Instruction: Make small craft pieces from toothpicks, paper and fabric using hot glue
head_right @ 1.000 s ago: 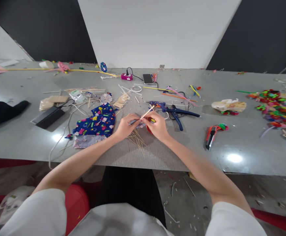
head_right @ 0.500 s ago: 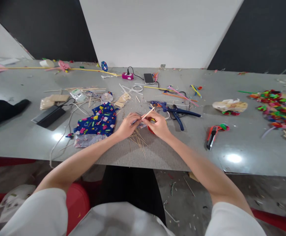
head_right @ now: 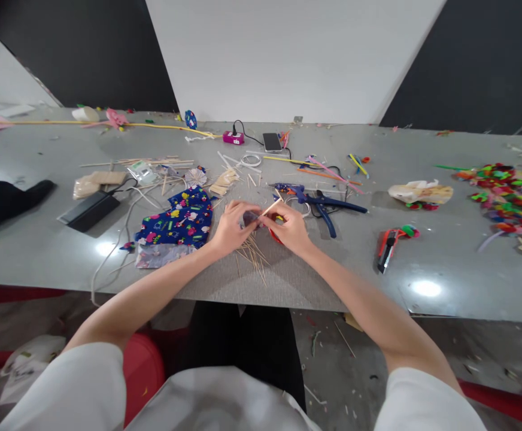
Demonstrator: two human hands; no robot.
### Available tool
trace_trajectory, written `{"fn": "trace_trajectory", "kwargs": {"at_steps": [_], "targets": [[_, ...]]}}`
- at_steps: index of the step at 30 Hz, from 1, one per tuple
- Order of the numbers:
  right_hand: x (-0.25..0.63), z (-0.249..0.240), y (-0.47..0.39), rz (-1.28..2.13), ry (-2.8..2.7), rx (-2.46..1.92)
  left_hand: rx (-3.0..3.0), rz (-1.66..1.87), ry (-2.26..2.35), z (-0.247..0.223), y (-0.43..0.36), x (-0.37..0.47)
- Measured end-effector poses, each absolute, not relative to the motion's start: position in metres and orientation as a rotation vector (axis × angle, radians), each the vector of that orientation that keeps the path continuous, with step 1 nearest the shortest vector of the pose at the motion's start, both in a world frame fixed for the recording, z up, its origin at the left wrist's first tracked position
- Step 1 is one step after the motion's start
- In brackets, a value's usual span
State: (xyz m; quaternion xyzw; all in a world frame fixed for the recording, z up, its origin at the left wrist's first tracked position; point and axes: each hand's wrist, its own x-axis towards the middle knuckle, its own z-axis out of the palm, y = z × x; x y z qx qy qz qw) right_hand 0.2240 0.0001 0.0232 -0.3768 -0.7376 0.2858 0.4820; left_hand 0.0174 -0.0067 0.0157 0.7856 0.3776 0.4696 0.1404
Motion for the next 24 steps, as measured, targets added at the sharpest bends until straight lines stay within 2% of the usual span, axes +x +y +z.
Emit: {"fn": "trace_trajectory", "kwargs": {"at_steps": [16,20,24], "targets": [[0.222,0.029,-0.001,0.591,-1.837,-0.951,1.897,1.435,1.025,0.005,-0.002,0.021],[0.242,0.030,0.013,0.328,-1.803,-1.142,1.782,1.428,1.036,0.003,0.000,0.021],[0.283,0.026,0.037,-0.133,-1.758,-1.744,1.634,1.363,1.049,0.001,0.004,0.020]]}}
